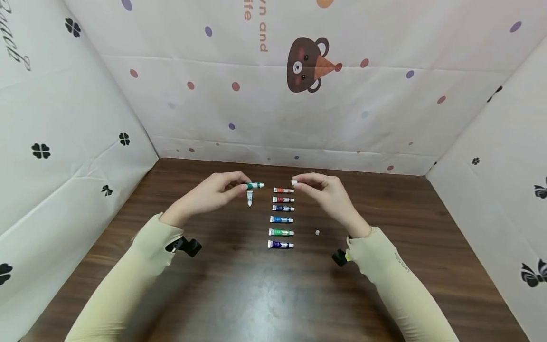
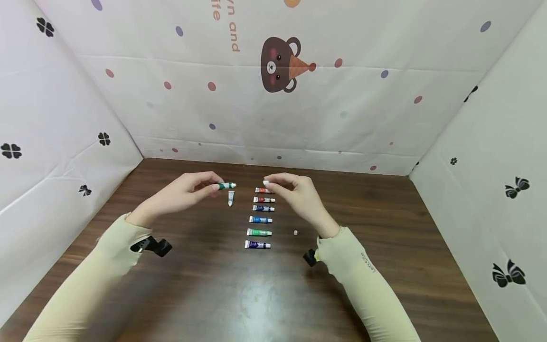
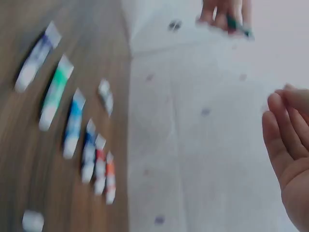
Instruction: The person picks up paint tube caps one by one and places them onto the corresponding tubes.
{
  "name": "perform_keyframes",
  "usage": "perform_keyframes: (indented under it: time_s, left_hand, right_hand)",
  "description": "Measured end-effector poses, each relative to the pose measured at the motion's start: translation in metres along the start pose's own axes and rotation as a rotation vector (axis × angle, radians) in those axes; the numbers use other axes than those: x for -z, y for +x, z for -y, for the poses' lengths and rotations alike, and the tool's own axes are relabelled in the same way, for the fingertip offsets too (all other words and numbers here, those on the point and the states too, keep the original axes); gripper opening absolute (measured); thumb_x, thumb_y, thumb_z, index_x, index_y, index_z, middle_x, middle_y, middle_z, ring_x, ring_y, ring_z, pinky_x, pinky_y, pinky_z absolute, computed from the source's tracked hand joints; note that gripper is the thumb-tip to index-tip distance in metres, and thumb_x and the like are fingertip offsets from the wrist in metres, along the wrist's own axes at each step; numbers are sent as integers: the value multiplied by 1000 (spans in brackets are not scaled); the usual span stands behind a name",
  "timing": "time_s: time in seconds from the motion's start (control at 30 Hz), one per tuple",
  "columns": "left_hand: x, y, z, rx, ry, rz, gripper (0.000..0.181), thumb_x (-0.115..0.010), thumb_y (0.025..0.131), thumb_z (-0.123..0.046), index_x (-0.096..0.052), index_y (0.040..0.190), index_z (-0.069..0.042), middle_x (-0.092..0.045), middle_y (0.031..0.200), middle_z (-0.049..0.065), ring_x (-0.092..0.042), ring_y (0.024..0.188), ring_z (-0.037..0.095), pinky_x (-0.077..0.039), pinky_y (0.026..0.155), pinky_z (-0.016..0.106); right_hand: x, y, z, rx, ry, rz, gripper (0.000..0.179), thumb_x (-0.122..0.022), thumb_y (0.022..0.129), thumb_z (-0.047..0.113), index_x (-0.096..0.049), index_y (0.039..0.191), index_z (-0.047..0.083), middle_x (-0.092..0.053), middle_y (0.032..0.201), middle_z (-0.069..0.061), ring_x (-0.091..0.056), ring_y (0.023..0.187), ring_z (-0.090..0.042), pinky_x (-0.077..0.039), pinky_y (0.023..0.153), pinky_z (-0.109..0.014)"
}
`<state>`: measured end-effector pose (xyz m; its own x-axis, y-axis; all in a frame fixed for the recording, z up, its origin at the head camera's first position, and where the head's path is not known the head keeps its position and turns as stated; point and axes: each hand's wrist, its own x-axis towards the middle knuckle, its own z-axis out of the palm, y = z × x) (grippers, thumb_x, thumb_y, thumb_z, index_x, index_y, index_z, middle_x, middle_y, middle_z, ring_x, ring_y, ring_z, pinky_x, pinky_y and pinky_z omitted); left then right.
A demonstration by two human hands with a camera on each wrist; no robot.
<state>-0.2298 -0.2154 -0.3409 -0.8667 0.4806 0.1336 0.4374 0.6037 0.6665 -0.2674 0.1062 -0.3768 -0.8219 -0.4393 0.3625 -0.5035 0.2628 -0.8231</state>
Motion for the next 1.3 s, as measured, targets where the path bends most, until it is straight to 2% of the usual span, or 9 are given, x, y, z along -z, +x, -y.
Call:
perform_keyframes:
  time_s: [0.1,0.23,0.37,0.5,0.63,0.83,1.03,1.23,1.3]
  left_hand:
    - [-5,3,-11,-22,-7,4,18,-53,107,-24,-66,117,-17,-66,89,-3,-37,54,15,-37,55,32]
    - [-11,5,-21,-43,-25,13,17,-52,107,-22,-66,116,-17,-66,87,-3,-50,57,14,-39,53,32]
    - [-15,4,-28,-52,-36,10,15,-53,107,-20,-66,114,-18,-66,89,-2,-62,72,16,-46,57,35]
    - [-17,2,-33,-55,-34,10,14,-54,106,-20,-66,113,-19,-64,89,-2,-61,71,17,-47,57,35]
    - [-17,3,-36,-68,-27,-2,13,-55,106,-20,-66,112,-19,-63,86,-2,-56,67,18,-45,57,34]
    - [-22,4,-37,-69,1,-14,13,-56,105,-20,-67,112,-18,-64,86,-4,-53,63,15,-45,56,32]
    - [-27,1,-39,-86,30,-53,14,-57,105,-22,-67,113,-17,-64,85,-5,-49,61,13,-44,56,31]
    - [-31,0,-43,-109,21,-96,15,-58,105,-22,-68,113,-15,-62,84,-5,-49,63,13,-42,57,31]
    - [-31,0,-45,-120,23,-108,14,-58,105,-22,-68,112,-16,-62,84,-6,-48,63,12,-42,57,31]
  right_hand:
    - [-11,-3,15,9,55,-20,24,-71,96,33,-76,115,20,-73,112,6,-66,106,-12,-52,87,-37]
    - [-24,-9,22,40,72,-34,21,-71,96,25,-76,115,16,-74,109,6,-66,103,-11,-53,87,-39]
    - [-34,-13,25,137,80,-75,19,-71,96,15,-76,114,11,-74,108,3,-68,102,-13,-54,87,-33]
    - [-39,-15,27,230,113,-98,20,-71,94,5,-76,113,9,-74,107,-1,-69,98,-17,-56,84,-31]
    - [-40,-14,27,266,89,-87,20,-70,94,5,-76,113,10,-74,105,1,-69,95,-16,-57,82,-31]
    - [-37,-15,27,257,12,-68,20,-71,95,10,-76,114,13,-74,106,4,-69,96,-13,-57,81,-32]
    - [-34,-16,28,214,4,-48,20,-72,94,13,-76,113,13,-75,106,4,-70,92,-11,-56,78,-32]
    - [-33,-16,27,174,14,-32,15,-70,96,15,-76,110,13,-75,103,4,-70,91,-13,-56,80,-36]
    - [-33,-15,27,173,-2,-29,13,-69,97,16,-75,108,13,-74,100,2,-69,86,-18,-55,75,-34]
